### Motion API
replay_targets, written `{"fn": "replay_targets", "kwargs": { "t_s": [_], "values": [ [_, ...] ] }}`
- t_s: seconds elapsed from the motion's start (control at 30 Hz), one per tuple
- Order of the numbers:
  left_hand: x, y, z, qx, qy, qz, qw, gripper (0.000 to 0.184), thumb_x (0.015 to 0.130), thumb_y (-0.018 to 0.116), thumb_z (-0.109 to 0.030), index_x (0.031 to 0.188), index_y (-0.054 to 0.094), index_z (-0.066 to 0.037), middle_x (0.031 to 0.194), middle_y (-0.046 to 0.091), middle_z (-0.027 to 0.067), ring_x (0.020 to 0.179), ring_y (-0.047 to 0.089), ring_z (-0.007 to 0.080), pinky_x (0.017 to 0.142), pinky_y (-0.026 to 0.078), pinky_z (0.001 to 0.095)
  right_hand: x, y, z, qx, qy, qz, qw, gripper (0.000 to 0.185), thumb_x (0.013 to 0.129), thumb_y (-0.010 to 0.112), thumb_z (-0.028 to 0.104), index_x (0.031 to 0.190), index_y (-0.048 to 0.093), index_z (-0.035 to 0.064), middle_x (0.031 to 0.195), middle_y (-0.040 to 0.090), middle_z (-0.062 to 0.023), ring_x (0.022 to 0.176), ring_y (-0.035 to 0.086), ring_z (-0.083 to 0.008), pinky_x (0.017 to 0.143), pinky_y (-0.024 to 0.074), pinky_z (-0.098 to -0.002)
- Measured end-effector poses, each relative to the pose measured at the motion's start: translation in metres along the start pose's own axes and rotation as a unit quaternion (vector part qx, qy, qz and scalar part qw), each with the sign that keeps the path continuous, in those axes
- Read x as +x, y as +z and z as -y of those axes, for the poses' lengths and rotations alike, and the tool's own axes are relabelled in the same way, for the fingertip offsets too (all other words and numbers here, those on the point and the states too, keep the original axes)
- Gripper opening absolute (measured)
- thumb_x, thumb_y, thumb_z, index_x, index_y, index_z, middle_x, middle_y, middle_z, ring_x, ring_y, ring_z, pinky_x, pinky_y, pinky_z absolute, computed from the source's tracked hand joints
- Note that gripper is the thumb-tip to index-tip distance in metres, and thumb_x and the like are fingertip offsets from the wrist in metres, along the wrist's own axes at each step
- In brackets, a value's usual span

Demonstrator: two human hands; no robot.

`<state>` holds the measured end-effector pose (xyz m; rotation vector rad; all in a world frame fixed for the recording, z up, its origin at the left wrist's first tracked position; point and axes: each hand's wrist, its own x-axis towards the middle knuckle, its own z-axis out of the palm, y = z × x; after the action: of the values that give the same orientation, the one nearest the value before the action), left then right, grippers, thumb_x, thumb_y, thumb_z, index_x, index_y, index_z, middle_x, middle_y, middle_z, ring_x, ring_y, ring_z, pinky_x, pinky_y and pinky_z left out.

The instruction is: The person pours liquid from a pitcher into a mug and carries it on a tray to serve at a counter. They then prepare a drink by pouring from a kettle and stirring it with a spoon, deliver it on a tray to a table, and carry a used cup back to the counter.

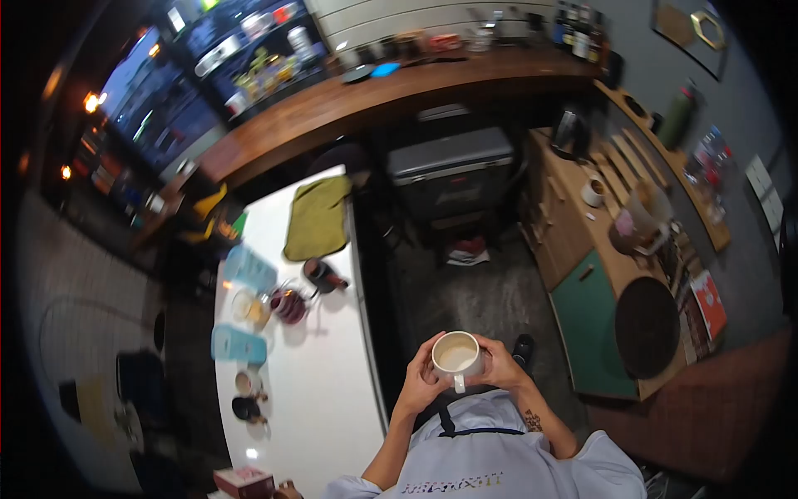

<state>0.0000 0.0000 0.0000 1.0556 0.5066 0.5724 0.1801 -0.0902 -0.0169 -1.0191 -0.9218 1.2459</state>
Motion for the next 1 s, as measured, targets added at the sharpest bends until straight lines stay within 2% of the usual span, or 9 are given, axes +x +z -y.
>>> {"fn": "replay_targets", "kwargs": {
  "t_s": [0.07, 0.17, 0.3, 0.57, 0.63, 0.7, 0.77, 0.87, 1.0],
  "values": [
    [0.013, -0.011, -0.001, 0.041, 0.012, 0.095, 0.995, 0.099, 0.071, 0.089, -0.016, 0.151, 0.032, -0.003, 0.144, 0.047, 0.0111, 0.135, 0.044, 0.0223, 0.114, 0.034, 0.0360, -0.007, 0.003, -0.001, 0.075, 0.036, -0.028, 0.996, 0.088, 0.064, 0.094, 0.009, 0.138, 0.048, -0.0024, 0.133, 0.057, -0.0067, 0.125, 0.053, -0.0165, 0.109, 0.0416, -0.0330],
    [0.094, 0.064, 0.020, 0.116, -0.006, 0.183, 0.976, 0.106, 0.065, 0.093, -0.026, 0.150, 0.035, -0.002, 0.141, 0.052, 0.0100, 0.131, 0.050, 0.0220, 0.112, 0.037, 0.0374, -0.026, -0.092, 0.016, 0.064, -0.041, -0.065, 0.995, 0.085, 0.065, 0.094, 0.009, 0.137, 0.051, -0.0005, 0.128, 0.059, -0.0066, 0.122, 0.054, -0.0155, 0.105, 0.0448, -0.0332],
    [0.174, 0.123, 0.067, 0.177, 0.011, 0.248, 0.952, 0.097, 0.059, 0.095, -0.023, 0.140, 0.045, -0.003, 0.138, 0.056, 0.0118, 0.127, 0.053, 0.0217, 0.110, 0.039, 0.0377, -0.044, -0.175, 0.032, 0.030, -0.056, -0.141, 0.988, 0.086, 0.067, 0.094, 0.011, 0.132, 0.039, 0.0022, 0.130, 0.055, -0.0145, 0.122, 0.054, -0.0196, 0.103, 0.0463, -0.0356],
    [0.289, 0.233, 0.153, 0.004, -0.100, 0.254, 0.962, 0.095, 0.052, 0.098, -0.016, 0.133, 0.049, -0.007, 0.133, 0.059, 0.0109, 0.123, 0.058, 0.0237, 0.106, 0.047, 0.0407, -0.085, -0.317, 0.074, -0.068, -0.072, -0.277, 0.956, 0.076, 0.074, 0.089, 0.012, 0.134, 0.044, -0.0003, 0.134, 0.049, -0.0155, 0.116, 0.060, -0.0215, 0.093, 0.0562, -0.0374],
    [0.307, 0.262, 0.146, 0.002, -0.107, 0.254, 0.961, 0.098, 0.050, 0.098, -0.014, 0.134, 0.048, -0.007, 0.131, 0.059, 0.0103, 0.122, 0.058, 0.0240, 0.105, 0.048, 0.0421, -0.100, -0.345, 0.087, -0.014, -0.077, -0.326, 0.942, 0.065, 0.081, 0.083, 0.009, 0.135, 0.049, 0.0010, 0.122, 0.059, -0.0128, 0.109, 0.064, -0.0180, 0.087, 0.0563, -0.0322],
    [0.323, 0.274, 0.144, -0.029, -0.104, 0.246, 0.963, 0.095, 0.052, 0.093, -0.008, 0.135, 0.047, -0.005, 0.129, 0.060, 0.0095, 0.118, 0.059, 0.0201, 0.104, 0.046, 0.0383, -0.105, -0.374, 0.085, -0.066, -0.067, -0.477, 0.874, 0.057, 0.085, 0.076, 0.002, 0.134, 0.049, 0.0028, 0.082, 0.067, -0.0040, 0.083, 0.068, -0.0141, 0.075, 0.0520, -0.0255],
    [0.346, 0.277, 0.143, -0.029, -0.110, 0.233, 0.966, 0.094, 0.052, 0.093, -0.008, 0.135, 0.048, -0.004, 0.127, 0.060, 0.0085, 0.117, 0.059, 0.0196, 0.104, 0.046, 0.0374, -0.108, -0.412, 0.069, -0.095, -0.034, -0.619, 0.779, 0.057, 0.082, 0.076, -0.001, 0.133, 0.049, 0.0038, 0.116, 0.058, -0.0105, 0.092, 0.063, -0.0143, 0.077, 0.0527, -0.0267],
    [0.394, 0.275, 0.134, 0.096, -0.057, 0.239, 0.964, 0.092, 0.052, 0.094, -0.010, 0.132, 0.050, -0.004, 0.121, 0.060, 0.0063, 0.114, 0.059, 0.0181, 0.102, 0.046, 0.0359, -0.097, -0.459, 0.069, -0.261, -0.021, -0.718, 0.645, 0.059, 0.079, 0.079, 0.003, 0.130, 0.049, 0.0019, 0.117, 0.054, -0.0112, 0.102, 0.058, -0.0166, 0.080, 0.0532, -0.0315],
    [0.468, 0.275, 0.138, 0.144, -0.064, 0.253, 0.955, 0.089, 0.054, 0.094, -0.013, 0.131, 0.052, -0.003, 0.120, 0.062, 0.0055, 0.111, 0.059, 0.0163, 0.102, 0.046, 0.0339, -0.072, -0.516, 0.045, -0.244, -0.045, -0.710, 0.658, 0.039, 0.081, 0.076, 0.006, 0.116, 0.059, -0.0011, 0.106, 0.065, -0.0110, 0.090, 0.065, -0.0191, 0.078, 0.0534, -0.0350]
  ]
}}
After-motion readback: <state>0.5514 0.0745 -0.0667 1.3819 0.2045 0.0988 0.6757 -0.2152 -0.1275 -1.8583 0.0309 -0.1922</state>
